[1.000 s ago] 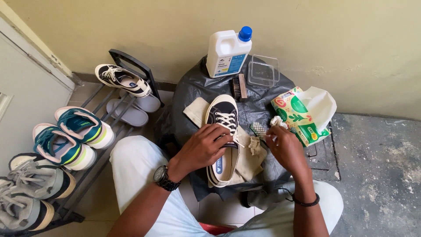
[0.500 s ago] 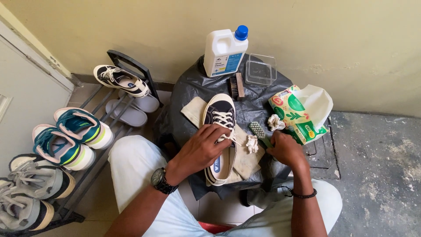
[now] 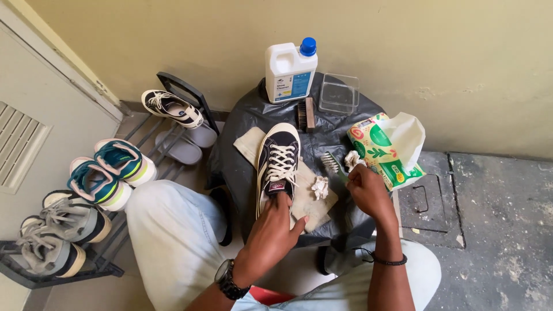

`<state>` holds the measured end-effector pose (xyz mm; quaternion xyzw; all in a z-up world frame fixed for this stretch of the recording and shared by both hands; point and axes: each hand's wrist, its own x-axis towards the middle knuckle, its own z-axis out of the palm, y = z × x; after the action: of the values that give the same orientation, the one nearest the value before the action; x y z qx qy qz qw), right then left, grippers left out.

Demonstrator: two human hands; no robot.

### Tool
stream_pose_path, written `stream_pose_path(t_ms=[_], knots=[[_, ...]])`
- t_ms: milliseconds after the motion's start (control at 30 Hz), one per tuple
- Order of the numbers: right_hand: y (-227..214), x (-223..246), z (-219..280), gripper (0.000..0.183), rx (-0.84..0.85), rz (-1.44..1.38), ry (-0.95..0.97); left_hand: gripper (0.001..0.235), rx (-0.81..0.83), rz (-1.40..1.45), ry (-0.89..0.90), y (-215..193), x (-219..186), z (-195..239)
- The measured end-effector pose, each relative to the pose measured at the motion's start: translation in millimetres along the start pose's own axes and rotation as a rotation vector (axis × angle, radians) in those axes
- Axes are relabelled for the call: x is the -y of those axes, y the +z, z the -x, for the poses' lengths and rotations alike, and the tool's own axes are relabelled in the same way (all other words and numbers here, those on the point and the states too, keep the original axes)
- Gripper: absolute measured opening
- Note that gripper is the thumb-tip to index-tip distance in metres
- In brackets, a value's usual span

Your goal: The person scrubs a black and white sneaker using a green brush and wipes it with a tissue. The person rotates the shoe to clean the sides, toe, and heel, then inspects the cleaned shoe.

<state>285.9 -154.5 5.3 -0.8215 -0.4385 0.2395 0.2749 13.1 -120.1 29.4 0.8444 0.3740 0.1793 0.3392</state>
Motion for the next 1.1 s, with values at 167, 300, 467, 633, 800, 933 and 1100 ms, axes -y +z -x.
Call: stream_pose_path(t_ms=[167,300,467,633,800,933,1100], knots=[[-14,9,8,0.013,-0.041,-0.056,0.030,0.055,0.164,0.366,-0.313,-21,-24,-15],[-22,15,11,0.015,-0.167,-0.127,-0.019,0.034,-0.194,1.325,-0.467,5,-14,-21],[-23,21,5,0.011,-0.261,-0.249,-0.096,0.022,-0.367,1.649,-0.554,16,-8,-22],[-28,50,13,0.007,-0.354,-0.439,-0.129,0.038,-0.332,1.767,-0.555,-5,-29,-30],[-12,29,2,0.007,-0.550,-0.248,-0.265,0.061,-0.248,1.699,-0.455,-17,-34,-29],[-13,35,-5,0.011,-0.651,-0.124,-0.364,0.059,-0.198,1.618,-0.408,-22,-26,-32],[-19,44,-62,0.011,-0.678,0.107,-0.458,0.060,-0.120,1.431,-0.270,-21,-6,-29]])
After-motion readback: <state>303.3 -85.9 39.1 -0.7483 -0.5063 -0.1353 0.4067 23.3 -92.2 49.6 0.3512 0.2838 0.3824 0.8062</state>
